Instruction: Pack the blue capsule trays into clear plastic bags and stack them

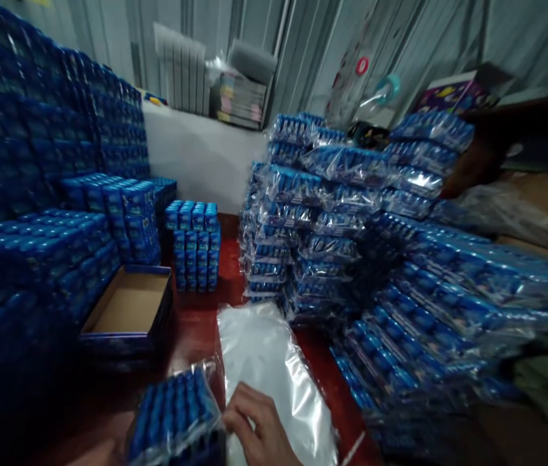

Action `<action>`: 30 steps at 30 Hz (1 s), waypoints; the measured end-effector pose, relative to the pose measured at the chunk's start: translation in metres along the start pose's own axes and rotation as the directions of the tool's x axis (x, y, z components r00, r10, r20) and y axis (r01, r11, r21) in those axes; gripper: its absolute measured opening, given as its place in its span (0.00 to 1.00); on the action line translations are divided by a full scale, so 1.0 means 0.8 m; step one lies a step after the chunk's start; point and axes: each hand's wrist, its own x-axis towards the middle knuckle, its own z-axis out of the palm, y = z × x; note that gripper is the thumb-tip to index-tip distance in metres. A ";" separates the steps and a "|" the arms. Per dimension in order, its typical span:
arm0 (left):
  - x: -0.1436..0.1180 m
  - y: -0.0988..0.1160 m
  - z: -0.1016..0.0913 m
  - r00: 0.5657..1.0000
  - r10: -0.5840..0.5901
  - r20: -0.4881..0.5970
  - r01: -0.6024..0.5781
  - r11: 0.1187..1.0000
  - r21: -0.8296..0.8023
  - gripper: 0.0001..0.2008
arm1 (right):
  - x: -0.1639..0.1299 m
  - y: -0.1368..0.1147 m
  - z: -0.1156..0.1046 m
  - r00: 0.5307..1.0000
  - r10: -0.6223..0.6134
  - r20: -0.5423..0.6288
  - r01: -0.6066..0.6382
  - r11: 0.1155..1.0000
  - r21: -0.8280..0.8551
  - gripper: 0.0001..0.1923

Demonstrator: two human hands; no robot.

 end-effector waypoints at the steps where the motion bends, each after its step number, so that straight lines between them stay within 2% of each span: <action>1: 0.004 0.007 -0.014 1.000 0.013 -0.014 -0.013 1.000 -0.001 0.08 | 0.015 -0.006 -0.008 0.995 -0.078 -0.067 0.076 0.996 -0.036 0.18; 3: 0.014 0.023 -0.041 1.000 0.028 -0.005 -0.028 1.000 -0.004 0.06 | 0.044 -0.012 -0.017 0.957 -0.193 -0.216 0.171 0.978 -0.118 0.15; 5: 0.032 0.035 -0.058 0.999 0.036 -0.023 -0.036 0.999 -0.018 0.05 | 0.072 -0.011 -0.018 0.909 -0.243 -0.339 0.207 0.968 -0.139 0.13; 6: 0.044 0.039 -0.062 0.997 0.035 -0.063 -0.037 0.999 -0.033 0.07 | 0.086 -0.009 -0.015 0.893 -0.237 -0.383 0.213 0.971 -0.105 0.12; 8: 0.073 0.040 -0.060 0.978 0.007 -0.208 -0.029 0.994 -0.105 0.09 | 0.112 -0.002 -0.004 0.892 -0.154 -0.426 0.197 0.979 0.059 0.13; 10: 0.097 0.034 -0.048 0.929 -0.101 -0.356 0.004 0.965 -0.263 0.09 | 0.134 0.005 0.010 0.912 -0.024 -0.410 0.158 0.942 0.296 0.15; 12: 0.112 0.025 -0.032 0.870 -0.281 -0.405 0.054 0.871 -0.489 0.09 | 0.152 0.011 0.025 0.922 0.095 -0.376 0.114 0.860 0.498 0.16; 15: 0.119 0.011 -0.013 0.810 -0.492 -0.319 0.090 0.642 -0.761 0.11 | 0.173 0.014 0.039 0.906 0.222 -0.361 0.065 0.769 0.636 0.17; 18: 0.123 0.007 -0.005 0.787 -0.560 -0.260 0.044 0.472 -0.881 0.11 | 0.188 0.013 0.041 0.895 0.290 -0.339 0.015 0.741 0.672 0.18; 21: 0.127 0.010 -0.003 0.782 -0.568 -0.254 -0.002 0.406 -0.914 0.13 | 0.197 0.012 0.041 0.894 0.314 -0.320 -0.023 0.745 0.667 0.19; 24: 0.130 0.013 -0.003 0.792 -0.566 -0.226 0.042 0.420 -0.906 0.15 | 0.202 0.015 0.039 0.891 0.308 -0.333 -0.037 0.781 0.623 0.20; 26: 0.130 0.013 -0.005 0.802 -0.562 -0.202 0.061 0.414 -0.908 0.14 | 0.203 0.016 0.037 0.873 0.260 -0.414 -0.023 0.867 0.497 0.19; 28: 0.130 0.013 -0.009 0.821 -0.539 -0.191 0.040 0.387 -0.921 0.15 | 0.201 0.012 0.033 0.794 0.086 -0.601 0.039 0.981 0.192 0.16; 29: 0.131 0.013 -0.011 0.834 -0.522 -0.179 0.031 0.368 -0.929 0.16 | 0.199 0.007 0.032 0.736 -0.072 -0.673 0.079 0.997 -0.020 0.13; 30: 0.132 0.014 -0.014 0.850 -0.503 -0.156 0.034 0.349 -0.937 0.17 | 0.196 0.000 0.033 0.685 -0.257 -0.682 0.124 0.963 -0.238 0.10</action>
